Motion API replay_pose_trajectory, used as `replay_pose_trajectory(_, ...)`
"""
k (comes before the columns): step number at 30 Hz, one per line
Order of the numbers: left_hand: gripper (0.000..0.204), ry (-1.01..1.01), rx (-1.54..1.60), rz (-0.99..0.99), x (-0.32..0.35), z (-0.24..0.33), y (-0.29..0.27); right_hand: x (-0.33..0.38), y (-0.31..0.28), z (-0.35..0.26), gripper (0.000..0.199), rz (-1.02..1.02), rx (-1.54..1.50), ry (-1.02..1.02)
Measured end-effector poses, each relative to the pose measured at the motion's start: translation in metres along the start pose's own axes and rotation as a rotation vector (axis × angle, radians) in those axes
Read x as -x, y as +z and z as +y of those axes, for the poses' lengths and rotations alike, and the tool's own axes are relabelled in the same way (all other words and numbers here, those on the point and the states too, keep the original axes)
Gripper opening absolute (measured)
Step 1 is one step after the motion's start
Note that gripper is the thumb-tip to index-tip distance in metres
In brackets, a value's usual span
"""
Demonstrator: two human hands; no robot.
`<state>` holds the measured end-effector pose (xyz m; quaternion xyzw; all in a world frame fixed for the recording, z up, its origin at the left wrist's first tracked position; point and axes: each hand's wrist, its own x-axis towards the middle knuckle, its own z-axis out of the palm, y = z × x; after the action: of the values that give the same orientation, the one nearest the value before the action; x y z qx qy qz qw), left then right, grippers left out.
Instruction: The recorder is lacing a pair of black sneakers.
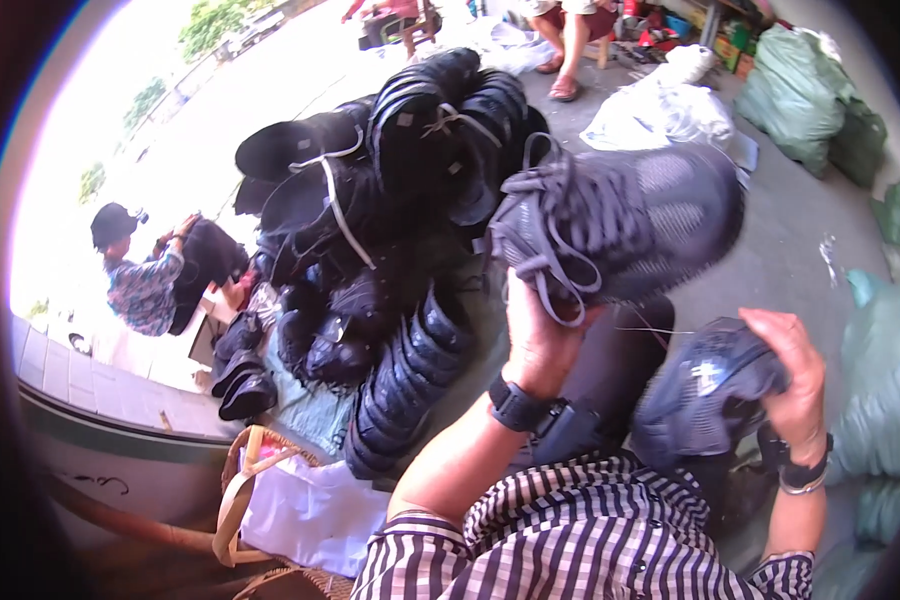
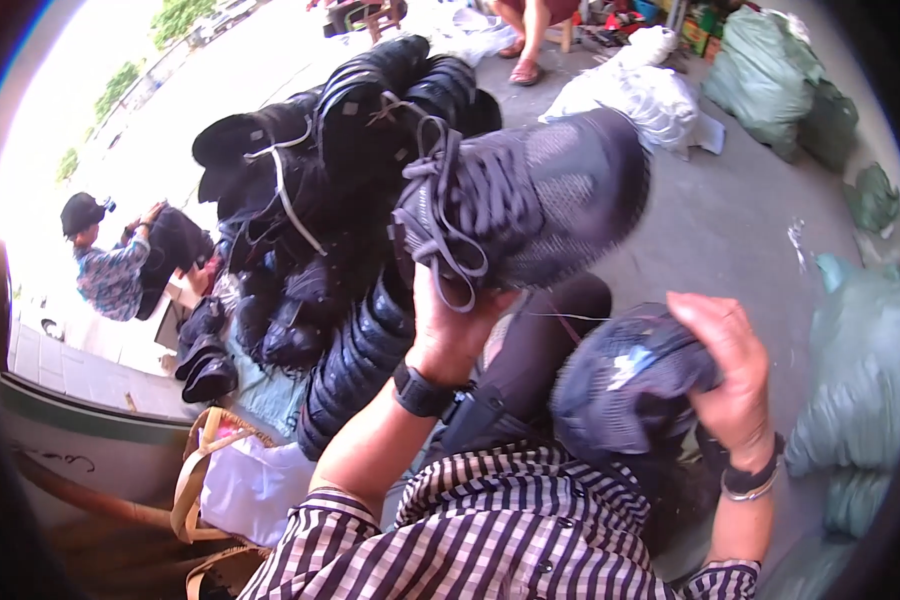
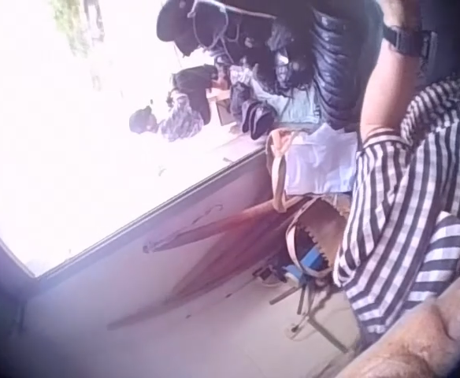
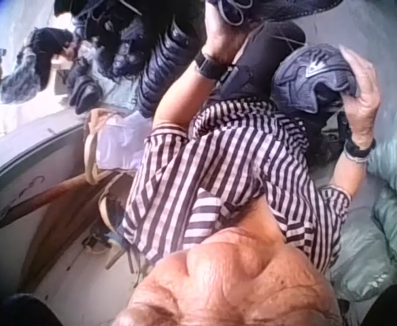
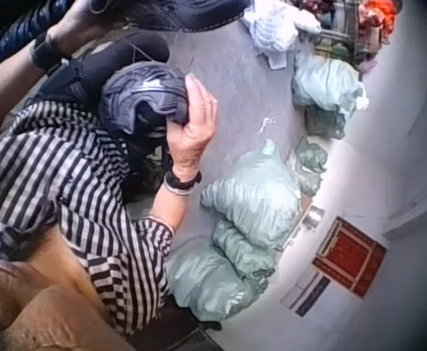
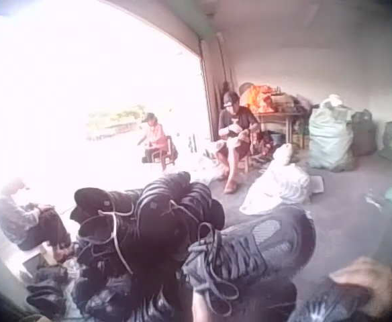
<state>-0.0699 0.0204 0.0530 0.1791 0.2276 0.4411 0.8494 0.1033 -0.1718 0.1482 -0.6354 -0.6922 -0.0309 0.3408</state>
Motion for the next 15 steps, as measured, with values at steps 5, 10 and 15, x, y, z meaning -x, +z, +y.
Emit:
replay_pose_trajectory(5,0.051,-0.131,0.080,-0.136,-0.012,-0.004,0.015,0.004,-0.008,-0.051,0.061,-0.014,0.297,-0.130)
replay_pose_trajectory(10,0.041,-0.258,0.044,-0.077,0.010,-0.010,0.017,0.011,-0.018,-0.040,0.059,-0.019,0.286,-0.078)
replay_pose_trajectory(15,0.045,-0.312,0.015,-0.069,0.006,-0.048,0.007,0.012,-0.016,-0.003,0.051,-0.028,0.162,0.097)
